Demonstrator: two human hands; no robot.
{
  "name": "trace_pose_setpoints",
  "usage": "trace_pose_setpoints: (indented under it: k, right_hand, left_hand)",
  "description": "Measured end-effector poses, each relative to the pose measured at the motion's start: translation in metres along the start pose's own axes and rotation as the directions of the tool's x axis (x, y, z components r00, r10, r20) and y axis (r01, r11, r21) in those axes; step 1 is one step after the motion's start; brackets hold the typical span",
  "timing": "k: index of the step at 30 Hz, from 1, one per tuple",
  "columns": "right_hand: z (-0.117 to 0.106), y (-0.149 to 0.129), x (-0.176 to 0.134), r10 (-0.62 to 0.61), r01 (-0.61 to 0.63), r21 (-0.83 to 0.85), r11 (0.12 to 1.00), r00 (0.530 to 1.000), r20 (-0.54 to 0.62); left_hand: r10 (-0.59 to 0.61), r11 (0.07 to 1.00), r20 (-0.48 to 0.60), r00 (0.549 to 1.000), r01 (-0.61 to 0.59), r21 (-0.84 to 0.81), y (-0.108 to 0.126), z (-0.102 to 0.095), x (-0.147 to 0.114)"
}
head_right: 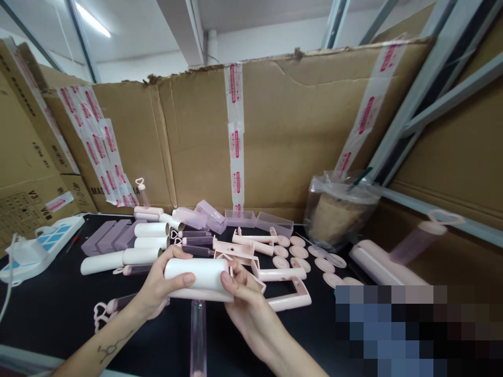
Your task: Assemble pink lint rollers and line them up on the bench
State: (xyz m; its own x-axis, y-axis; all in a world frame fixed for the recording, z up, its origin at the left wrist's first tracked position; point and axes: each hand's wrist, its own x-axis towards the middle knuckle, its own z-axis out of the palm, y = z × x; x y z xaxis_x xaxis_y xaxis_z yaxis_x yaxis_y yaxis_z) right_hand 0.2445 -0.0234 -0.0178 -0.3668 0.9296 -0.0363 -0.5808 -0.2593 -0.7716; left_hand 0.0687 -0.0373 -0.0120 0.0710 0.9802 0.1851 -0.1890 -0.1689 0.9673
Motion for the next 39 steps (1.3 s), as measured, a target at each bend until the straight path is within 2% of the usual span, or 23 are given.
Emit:
trace_pose_setpoints:
  k: [6, 9, 17, 23, 28, 30, 33, 36, 39]
  right_hand:
    - [-0.006, 0.003, 0.004, -0.028, 0.025, -0.101, 0.995, 0.999, -0.033]
    - [-0.004, 0.001, 0.003, -0.019, 0.016, -0.051, 0.999, 0.998, -0.063]
    - [0.004, -0.001, 0.000, -0.003, 0.003, 0.003, 1.000, 0.999, -0.053]
    - [0.005, 0.000, -0.003, -0.066, 0.060, -0.135, 0.989, 0.997, -0.045]
    - [0.004, 0.000, -0.003, -0.083, 0.082, -0.167, 0.983, 0.997, 0.001]
    - [0.003, -0.002, 0.000, -0.105, 0.112, -0.251, 0.962, 0.994, 0.042]
    - [0.002, -0.009, 0.005, -0.231, 0.263, -0.444, 0.856, 0.965, 0.126]
    - [0.002, -0.021, 0.008, -0.317, 0.403, -0.554, 0.729, 0.915, 0.249]
    - [-0.002, -0.031, 0.007, -0.312, 0.466, -0.565, 0.681, 0.883, 0.352]
  left_hand:
    - [0.008, 1.000, -0.013, 1.000, -0.009, -0.020, -0.004, -0.003, 0.003]
    - [0.013, 0.999, -0.011, 1.000, -0.014, -0.031, -0.008, -0.004, 0.004]
    - [-0.004, 0.998, -0.003, 1.000, 0.004, -0.058, -0.006, -0.003, 0.004]
    - [-0.029, 0.998, -0.018, 0.999, 0.028, -0.048, -0.006, -0.003, 0.003]
    - [-0.013, 1.000, -0.019, 1.000, 0.013, -0.017, -0.009, -0.004, 0.003]
    - [0.049, 0.998, -0.035, 0.998, -0.047, 0.047, -0.010, -0.006, 0.005]
    - [0.249, 0.952, -0.062, 0.966, -0.233, 0.196, -0.009, -0.010, 0.007]
    - [0.483, 0.834, -0.011, 0.875, -0.457, 0.311, -0.001, -0.013, 0.010]
    - [0.612, 0.695, 0.107, 0.784, -0.597, 0.400, 0.008, -0.014, 0.012]
